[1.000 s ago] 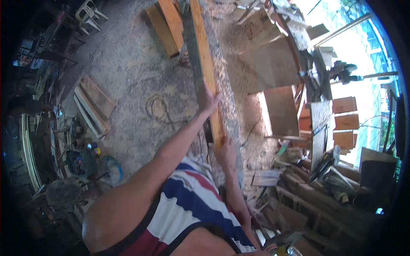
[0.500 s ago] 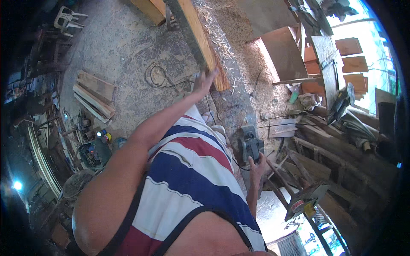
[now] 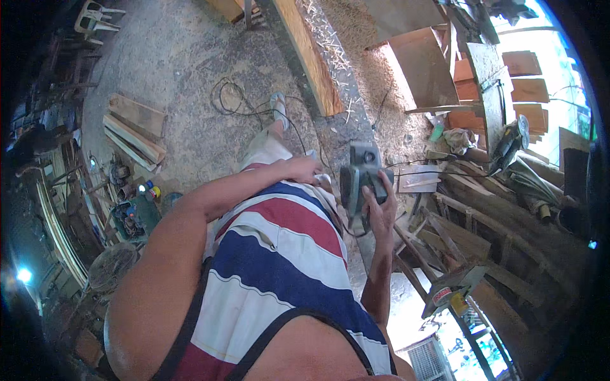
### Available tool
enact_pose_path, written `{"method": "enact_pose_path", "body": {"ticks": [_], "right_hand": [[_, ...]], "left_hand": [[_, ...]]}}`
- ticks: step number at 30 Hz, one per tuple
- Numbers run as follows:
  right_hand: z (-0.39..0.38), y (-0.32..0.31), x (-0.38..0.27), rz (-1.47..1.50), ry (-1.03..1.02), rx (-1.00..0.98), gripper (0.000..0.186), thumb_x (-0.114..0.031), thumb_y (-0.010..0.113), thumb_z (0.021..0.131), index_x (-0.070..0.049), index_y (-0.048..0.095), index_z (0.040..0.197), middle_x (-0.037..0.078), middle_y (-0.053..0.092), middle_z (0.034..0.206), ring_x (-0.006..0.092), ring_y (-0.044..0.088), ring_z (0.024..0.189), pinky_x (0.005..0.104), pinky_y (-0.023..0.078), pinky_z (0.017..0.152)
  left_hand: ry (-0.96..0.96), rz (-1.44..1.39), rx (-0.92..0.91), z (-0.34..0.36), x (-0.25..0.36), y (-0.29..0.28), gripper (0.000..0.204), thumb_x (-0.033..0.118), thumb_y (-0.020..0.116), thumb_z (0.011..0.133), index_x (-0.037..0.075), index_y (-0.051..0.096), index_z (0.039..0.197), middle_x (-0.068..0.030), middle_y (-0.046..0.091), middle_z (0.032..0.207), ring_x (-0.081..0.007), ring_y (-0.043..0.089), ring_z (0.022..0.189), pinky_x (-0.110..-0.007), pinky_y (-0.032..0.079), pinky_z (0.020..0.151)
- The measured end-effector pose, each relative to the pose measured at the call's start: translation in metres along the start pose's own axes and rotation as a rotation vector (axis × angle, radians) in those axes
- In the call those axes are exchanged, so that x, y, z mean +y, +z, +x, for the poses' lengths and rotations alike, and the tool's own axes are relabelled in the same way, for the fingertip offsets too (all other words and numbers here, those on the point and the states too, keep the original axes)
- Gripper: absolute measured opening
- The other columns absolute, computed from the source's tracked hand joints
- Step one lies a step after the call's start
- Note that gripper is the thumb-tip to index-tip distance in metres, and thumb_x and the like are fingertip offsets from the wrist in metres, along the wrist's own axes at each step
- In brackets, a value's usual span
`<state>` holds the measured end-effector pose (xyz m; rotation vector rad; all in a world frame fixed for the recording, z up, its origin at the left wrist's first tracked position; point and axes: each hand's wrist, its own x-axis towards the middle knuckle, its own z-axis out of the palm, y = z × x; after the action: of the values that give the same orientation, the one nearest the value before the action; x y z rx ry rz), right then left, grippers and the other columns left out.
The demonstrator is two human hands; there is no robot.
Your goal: Smoothing a wooden board using an electric power planer in a workshop.
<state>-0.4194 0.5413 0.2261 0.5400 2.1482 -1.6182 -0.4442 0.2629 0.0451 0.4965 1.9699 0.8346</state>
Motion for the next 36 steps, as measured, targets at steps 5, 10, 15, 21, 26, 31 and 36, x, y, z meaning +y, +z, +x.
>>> {"method": "enact_pose_path", "body": {"ticks": [5,10,15,21,26,31,36], "right_hand": [[0.025,0.049,-0.066,-0.187,-0.252,-0.018,0.043,-0.007,0.073,0.095,-0.005,0.065,0.138,0.009,0.071,0.119,0.0136,0.065,0.088,0.028,0.053,0.078],[0.06,0.098,-0.094,-0.359,-0.391,-0.123,0.039,-0.007,0.074,0.094,-0.007,0.068,0.133,0.013,0.073,0.124,0.0186,0.069,0.112,0.0334,0.054,0.098],[0.125,0.149,-0.147,-0.334,-0.449,-0.089,0.037,-0.01,0.076,0.094,-0.004,0.069,0.129,0.011,0.074,0.119,0.0182,0.069,0.109,0.0333,0.055,0.096],[0.255,0.246,-0.238,-0.314,-0.573,-0.146,0.042,-0.024,0.077,0.094,-0.003,0.07,0.129,0.011,0.078,0.112,0.0234,0.073,0.102,0.0365,0.057,0.092],[0.331,0.312,-0.305,-0.311,-0.694,-0.155,0.04,-0.034,0.073,0.093,-0.007,0.075,0.122,0.02,0.079,0.101,0.0328,0.078,0.094,0.0432,0.059,0.082],[0.267,0.247,-0.24,-0.363,-0.564,-0.207,0.043,-0.027,0.078,0.093,-0.005,0.071,0.129,0.015,0.077,0.116,0.0318,0.074,0.105,0.0405,0.057,0.096],[0.104,0.119,-0.117,-0.313,-0.669,-0.092,0.043,-0.003,0.078,0.092,-0.002,0.066,0.133,0.015,0.074,0.128,0.0247,0.073,0.115,0.037,0.057,0.099]], "left_hand": [[0.377,0.012,0.059,0.021,0.011,0.029,0.05,0.042,0.077,0.081,0.009,0.076,0.118,-0.0245,0.077,0.104,-0.0434,0.074,0.099,-0.052,0.058,0.087],[0.369,-0.125,0.02,0.025,0.008,0.028,0.046,0.038,0.074,0.085,0.004,0.074,0.115,-0.0298,0.074,0.103,-0.044,0.074,0.101,-0.052,0.058,0.084],[0.275,-0.339,0.041,0.026,-0.004,0.01,0.052,0.036,0.076,0.086,0.008,0.069,0.129,-0.0168,0.077,0.115,-0.0368,0.072,0.115,-0.047,0.055,0.096],[-0.265,-0.568,0.287,0.03,-0.055,-0.044,0.038,0.042,0.077,0.088,0.005,0.074,0.092,-0.018,0.077,0.091,-0.0353,0.076,0.091,-0.048,0.057,0.083],[-0.58,-0.4,0.768,-0.04,-0.16,-0.1,0.059,0.061,0.073,0.089,0.003,0.081,0.097,-0.0232,0.077,0.093,-0.041,0.076,0.084,-0.05,0.058,0.075],[-0.676,0.066,0.543,-0.158,-0.22,-0.104,0.049,0.053,0.069,0.095,0.006,0.082,0.092,-0.0255,0.073,0.084,-0.0436,0.075,0.087,-0.053,0.057,0.076],[-0.764,0.027,0.585,-0.218,-0.224,-0.029,0.037,0.039,0.062,0.102,0.008,0.08,0.091,-0.0243,0.075,0.093,-0.0465,0.072,0.094,-0.056,0.056,0.083]]}}
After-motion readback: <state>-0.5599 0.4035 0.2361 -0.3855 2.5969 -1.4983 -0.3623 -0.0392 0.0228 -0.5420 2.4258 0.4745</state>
